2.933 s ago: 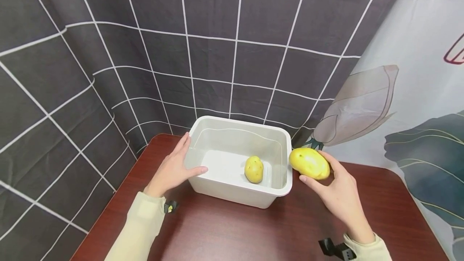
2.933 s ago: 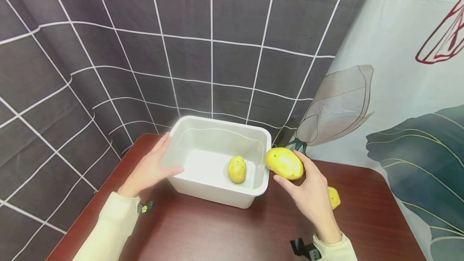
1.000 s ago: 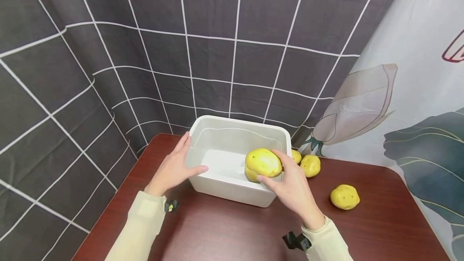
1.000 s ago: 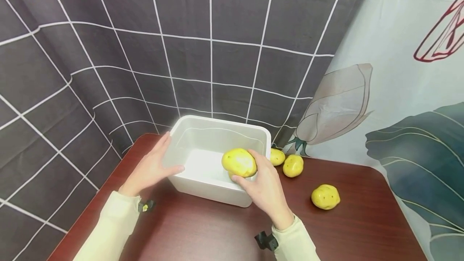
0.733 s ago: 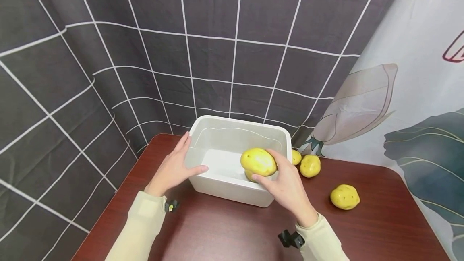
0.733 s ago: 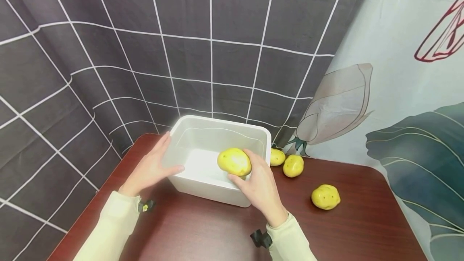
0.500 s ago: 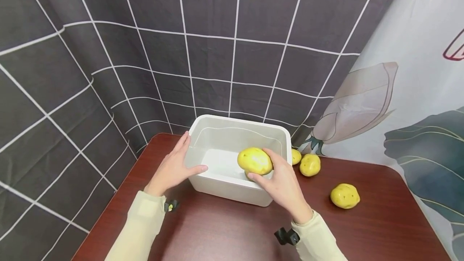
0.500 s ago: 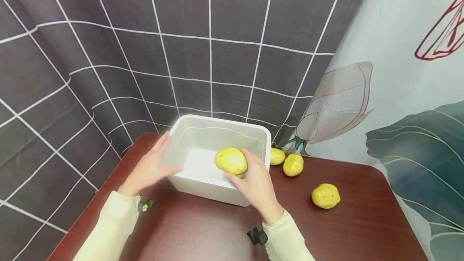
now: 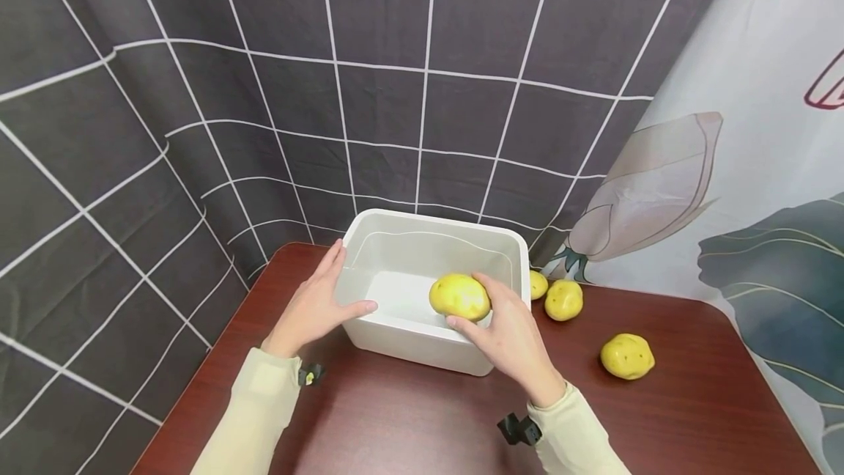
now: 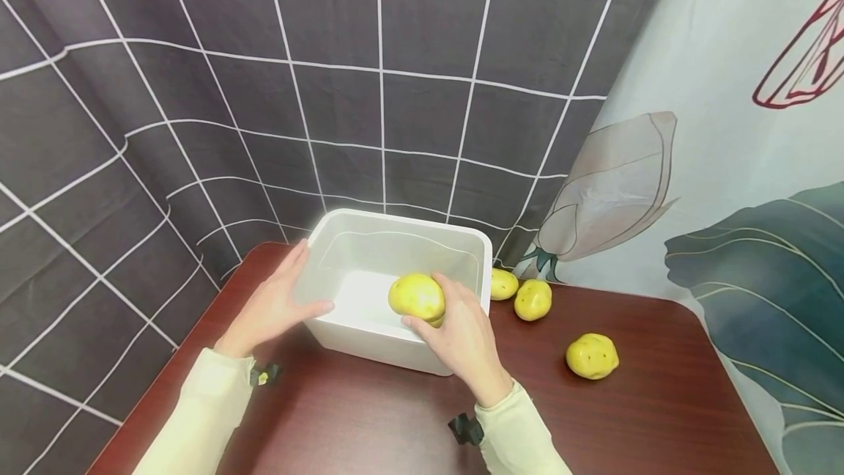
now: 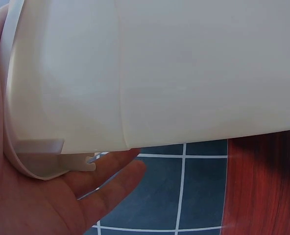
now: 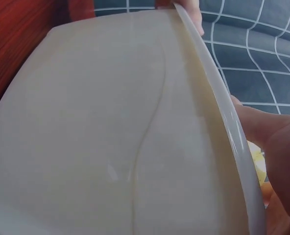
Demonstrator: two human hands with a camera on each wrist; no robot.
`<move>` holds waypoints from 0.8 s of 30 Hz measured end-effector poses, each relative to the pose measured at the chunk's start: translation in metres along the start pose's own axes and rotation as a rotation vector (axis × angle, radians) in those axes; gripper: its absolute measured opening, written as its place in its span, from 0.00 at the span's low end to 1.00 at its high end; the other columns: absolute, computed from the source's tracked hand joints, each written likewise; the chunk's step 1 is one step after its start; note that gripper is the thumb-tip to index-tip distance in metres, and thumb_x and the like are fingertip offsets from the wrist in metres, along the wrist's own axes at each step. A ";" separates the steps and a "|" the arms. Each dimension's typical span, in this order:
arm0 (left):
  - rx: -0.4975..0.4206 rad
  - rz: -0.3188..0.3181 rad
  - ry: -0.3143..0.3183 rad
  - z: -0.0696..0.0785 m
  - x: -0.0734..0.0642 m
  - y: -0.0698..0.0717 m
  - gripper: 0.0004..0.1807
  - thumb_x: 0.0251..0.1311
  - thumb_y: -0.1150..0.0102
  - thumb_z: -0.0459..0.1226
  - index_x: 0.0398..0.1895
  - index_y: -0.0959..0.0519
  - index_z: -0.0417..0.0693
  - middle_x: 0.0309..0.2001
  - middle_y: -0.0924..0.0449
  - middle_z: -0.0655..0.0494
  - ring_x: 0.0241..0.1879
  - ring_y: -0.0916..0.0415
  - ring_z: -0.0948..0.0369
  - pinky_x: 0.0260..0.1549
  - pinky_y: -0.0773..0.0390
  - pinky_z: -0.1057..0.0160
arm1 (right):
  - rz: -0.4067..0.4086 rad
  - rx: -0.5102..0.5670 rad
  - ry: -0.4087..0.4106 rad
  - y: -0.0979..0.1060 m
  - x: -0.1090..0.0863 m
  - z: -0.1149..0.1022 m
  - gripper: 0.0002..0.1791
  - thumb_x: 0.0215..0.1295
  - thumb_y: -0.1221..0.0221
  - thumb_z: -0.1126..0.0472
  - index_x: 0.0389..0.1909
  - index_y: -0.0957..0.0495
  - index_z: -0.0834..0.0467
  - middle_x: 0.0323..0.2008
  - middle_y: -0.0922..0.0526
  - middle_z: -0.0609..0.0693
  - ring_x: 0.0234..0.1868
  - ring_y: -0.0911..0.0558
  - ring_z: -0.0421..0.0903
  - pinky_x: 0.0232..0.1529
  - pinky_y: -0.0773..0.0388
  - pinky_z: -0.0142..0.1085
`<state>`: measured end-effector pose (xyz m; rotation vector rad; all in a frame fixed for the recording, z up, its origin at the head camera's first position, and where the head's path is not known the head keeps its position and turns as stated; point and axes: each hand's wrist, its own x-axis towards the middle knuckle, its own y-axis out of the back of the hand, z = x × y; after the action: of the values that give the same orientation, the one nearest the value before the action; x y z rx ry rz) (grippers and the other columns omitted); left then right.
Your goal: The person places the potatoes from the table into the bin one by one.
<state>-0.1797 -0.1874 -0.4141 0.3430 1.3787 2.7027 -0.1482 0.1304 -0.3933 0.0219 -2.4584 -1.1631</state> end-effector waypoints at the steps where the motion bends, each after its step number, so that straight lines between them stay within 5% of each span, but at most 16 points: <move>1: 0.002 0.000 -0.001 0.000 0.000 0.000 0.64 0.52 0.35 0.68 0.81 0.52 0.41 0.82 0.60 0.54 0.71 0.39 0.41 0.63 0.38 0.32 | -0.001 -0.008 0.002 0.000 0.000 0.000 0.43 0.51 0.24 0.44 0.65 0.26 0.61 0.59 0.20 0.57 0.59 0.21 0.58 0.57 0.26 0.55; 24: 0.008 0.008 -0.013 0.001 0.000 0.000 0.64 0.52 0.35 0.68 0.80 0.52 0.41 0.81 0.60 0.55 0.67 0.34 0.38 0.62 0.35 0.34 | 0.052 0.054 0.032 0.005 -0.003 0.004 0.29 0.60 0.30 0.56 0.61 0.23 0.63 0.53 0.18 0.57 0.49 0.18 0.55 0.50 0.21 0.49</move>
<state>-0.1791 -0.1868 -0.4136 0.3679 1.3883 2.6971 -0.1460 0.1376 -0.3928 -0.0080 -2.4463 -1.0665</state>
